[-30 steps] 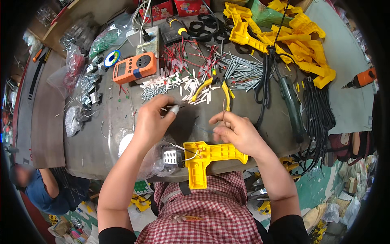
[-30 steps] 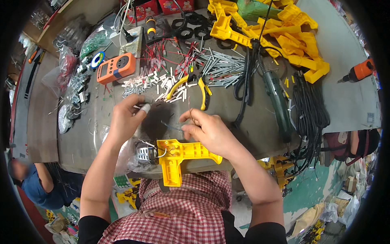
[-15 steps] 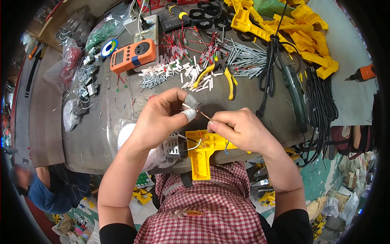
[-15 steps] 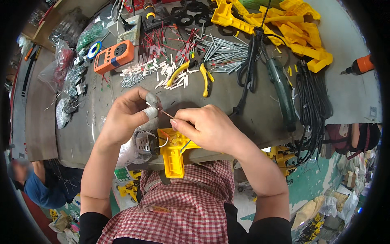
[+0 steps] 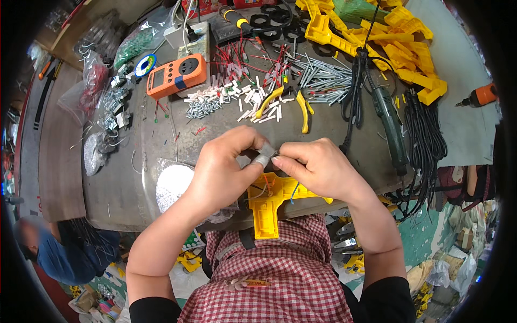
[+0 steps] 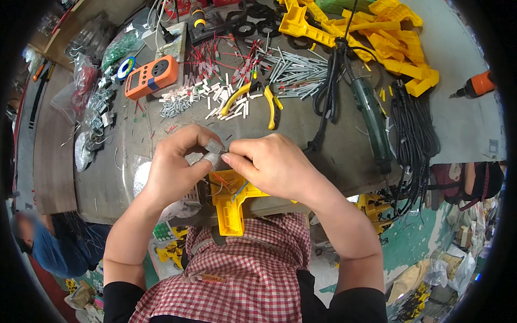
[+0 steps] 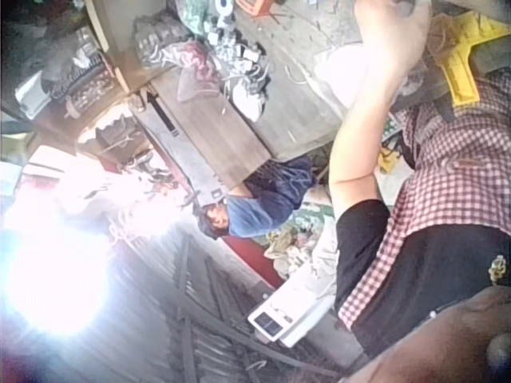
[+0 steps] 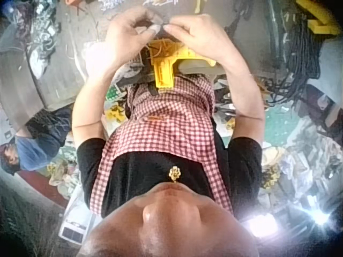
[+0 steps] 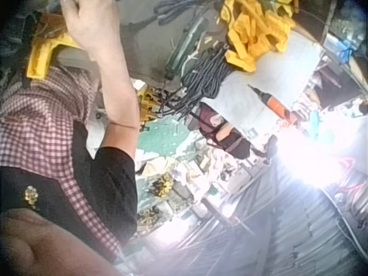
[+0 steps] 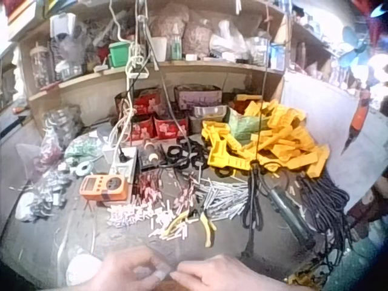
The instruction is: Assembling and soldering internal components into a yellow plastic handheld device housing.
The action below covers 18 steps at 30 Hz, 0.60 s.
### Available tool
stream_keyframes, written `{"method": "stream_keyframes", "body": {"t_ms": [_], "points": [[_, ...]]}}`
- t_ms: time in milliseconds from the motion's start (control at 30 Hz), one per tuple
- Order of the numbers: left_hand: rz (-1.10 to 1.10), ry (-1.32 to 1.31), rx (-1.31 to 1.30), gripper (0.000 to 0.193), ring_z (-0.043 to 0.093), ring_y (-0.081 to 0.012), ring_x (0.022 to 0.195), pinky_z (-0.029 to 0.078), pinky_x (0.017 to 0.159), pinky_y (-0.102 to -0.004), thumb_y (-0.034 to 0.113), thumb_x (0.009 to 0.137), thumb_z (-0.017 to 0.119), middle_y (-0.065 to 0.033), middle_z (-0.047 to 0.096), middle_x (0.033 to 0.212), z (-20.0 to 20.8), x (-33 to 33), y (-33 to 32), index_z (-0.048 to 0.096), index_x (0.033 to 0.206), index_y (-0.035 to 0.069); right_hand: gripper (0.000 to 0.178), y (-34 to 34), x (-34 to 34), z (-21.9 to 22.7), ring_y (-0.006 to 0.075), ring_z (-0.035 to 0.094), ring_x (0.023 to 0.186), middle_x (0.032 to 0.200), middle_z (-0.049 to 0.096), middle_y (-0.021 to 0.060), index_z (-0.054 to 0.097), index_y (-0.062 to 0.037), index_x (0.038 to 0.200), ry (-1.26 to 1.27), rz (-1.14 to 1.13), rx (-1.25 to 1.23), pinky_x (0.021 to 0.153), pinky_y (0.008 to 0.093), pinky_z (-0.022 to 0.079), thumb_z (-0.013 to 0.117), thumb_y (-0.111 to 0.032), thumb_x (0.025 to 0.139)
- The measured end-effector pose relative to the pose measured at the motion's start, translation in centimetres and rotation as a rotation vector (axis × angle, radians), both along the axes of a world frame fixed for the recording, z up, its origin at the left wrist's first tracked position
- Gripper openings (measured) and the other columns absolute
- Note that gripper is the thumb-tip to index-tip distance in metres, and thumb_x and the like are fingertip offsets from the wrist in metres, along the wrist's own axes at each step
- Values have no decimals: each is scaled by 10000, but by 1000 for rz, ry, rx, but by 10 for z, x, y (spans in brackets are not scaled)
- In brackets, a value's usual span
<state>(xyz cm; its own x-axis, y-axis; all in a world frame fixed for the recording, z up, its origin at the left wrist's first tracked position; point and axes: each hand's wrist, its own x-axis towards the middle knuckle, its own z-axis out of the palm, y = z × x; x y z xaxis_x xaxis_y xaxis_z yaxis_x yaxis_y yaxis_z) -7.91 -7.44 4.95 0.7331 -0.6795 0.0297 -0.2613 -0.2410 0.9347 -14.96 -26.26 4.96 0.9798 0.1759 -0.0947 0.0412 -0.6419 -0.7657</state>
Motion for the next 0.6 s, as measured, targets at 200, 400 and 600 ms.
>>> {"method": "stream_keyframes", "body": {"t_ms": [200, 400, 600], "points": [[22, -166, 68, 177, 632, -198, 814, 498, 749, -305, -22, 695, 650, -87, 629, 846, 12, 5, -8, 611, 865, 8, 136, -21, -8, -5, 96, 618, 708, 746, 652, 48, 596, 17, 946, 101, -156, 503, 646, 266, 494, 619, -89, 863], [-56, -457, 154, 266, 609, -280, 862, 453, 823, -373, -25, 646, 675, -79, 651, 850, 19, 3, -22, 638, 904, 30, 125, -27, -13, -16, 91, 604, 679, 740, 650, 58, 600, 24, 934, 22, -223, 468, 622, 245, 483, 626, -74, 861], [-61, -641, 147, 565, 611, -282, 833, 475, 785, -381, -28, 659, 668, -73, 649, 897, 12, -5, -26, 535, 1202, 58, 139, -29, -15, -16, 95, 593, 643, 713, 648, 75, 613, 27, 889, -6, -368, 497, 612, 251, 475, 652, -97, 841]]}}
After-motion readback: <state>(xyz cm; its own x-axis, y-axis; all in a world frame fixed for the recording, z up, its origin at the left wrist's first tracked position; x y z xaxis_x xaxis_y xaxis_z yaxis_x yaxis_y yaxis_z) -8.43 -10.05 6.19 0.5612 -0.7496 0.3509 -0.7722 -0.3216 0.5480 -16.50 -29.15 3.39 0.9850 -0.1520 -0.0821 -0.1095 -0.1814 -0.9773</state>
